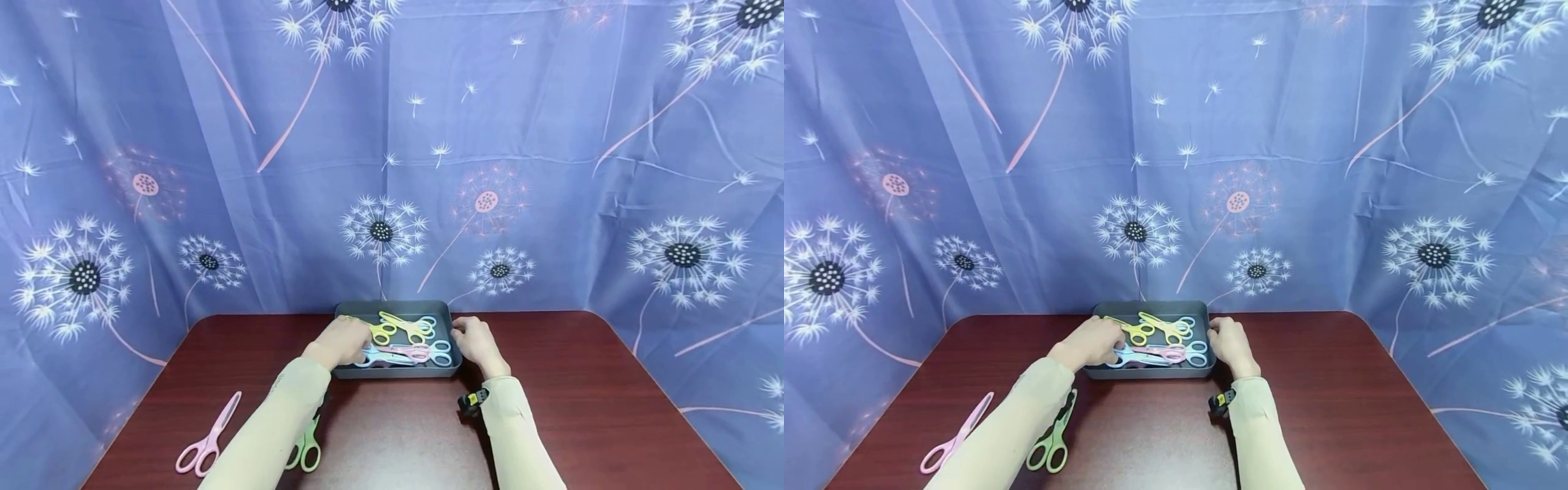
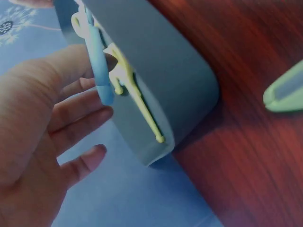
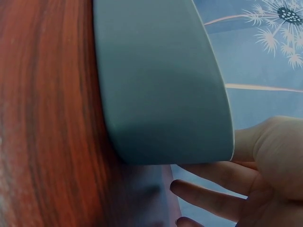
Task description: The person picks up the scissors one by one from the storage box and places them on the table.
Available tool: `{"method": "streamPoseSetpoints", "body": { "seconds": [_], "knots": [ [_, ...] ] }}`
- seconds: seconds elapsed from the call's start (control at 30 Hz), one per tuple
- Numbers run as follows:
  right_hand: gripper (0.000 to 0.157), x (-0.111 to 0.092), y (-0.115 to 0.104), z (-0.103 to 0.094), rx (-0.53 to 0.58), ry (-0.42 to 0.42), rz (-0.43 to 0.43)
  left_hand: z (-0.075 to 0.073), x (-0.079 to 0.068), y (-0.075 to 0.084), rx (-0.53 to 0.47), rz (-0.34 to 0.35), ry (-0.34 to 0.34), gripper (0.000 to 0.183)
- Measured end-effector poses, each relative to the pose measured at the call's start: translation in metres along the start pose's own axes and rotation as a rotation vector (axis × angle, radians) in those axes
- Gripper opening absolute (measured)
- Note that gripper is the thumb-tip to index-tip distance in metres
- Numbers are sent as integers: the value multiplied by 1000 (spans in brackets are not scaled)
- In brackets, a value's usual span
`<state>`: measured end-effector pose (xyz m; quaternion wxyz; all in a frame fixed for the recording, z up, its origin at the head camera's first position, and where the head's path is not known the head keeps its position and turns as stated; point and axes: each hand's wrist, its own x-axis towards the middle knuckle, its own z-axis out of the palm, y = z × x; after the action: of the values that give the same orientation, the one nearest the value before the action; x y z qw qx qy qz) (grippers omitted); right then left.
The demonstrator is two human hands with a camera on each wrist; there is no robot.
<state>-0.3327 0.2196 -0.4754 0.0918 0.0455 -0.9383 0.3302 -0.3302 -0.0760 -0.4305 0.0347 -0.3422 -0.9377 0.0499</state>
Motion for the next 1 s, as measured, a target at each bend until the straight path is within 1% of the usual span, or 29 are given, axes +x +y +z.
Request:
{"method": "streamPoseSetpoints", "body": {
  "seconds": [0.13,0.23,0.33,0.43,0.53,0.7,0.8,0.87,1.0],
  "knots": [
    [25,1,-2,2,4,-17,9,-4,-9,-2,-11,-29,-2,43],
    [25,0,-1,3,-1,-22,16,-7,-17,-3,-33,-36,4,43],
    [25,0,0,4,3,-18,16,-8,-23,-3,-46,-43,8,37],
    [25,0,-1,4,15,-9,9,-8,-30,-3,-66,-66,30,28],
    [25,-1,-2,3,11,-6,12,-6,-39,-1,-91,-72,78,21],
    [25,-2,-1,2,-3,-13,17,-2,-57,9,-196,-87,155,12],
    [24,-1,0,2,-12,-6,-5,-1,-67,15,-245,-115,211,12],
    [24,-1,1,2,-12,-2,1,-1,-73,19,-266,-125,254,13],
    [25,-1,0,1,-15,-6,-3,-2,-83,27,-280,-151,320,12]
  ]
}}
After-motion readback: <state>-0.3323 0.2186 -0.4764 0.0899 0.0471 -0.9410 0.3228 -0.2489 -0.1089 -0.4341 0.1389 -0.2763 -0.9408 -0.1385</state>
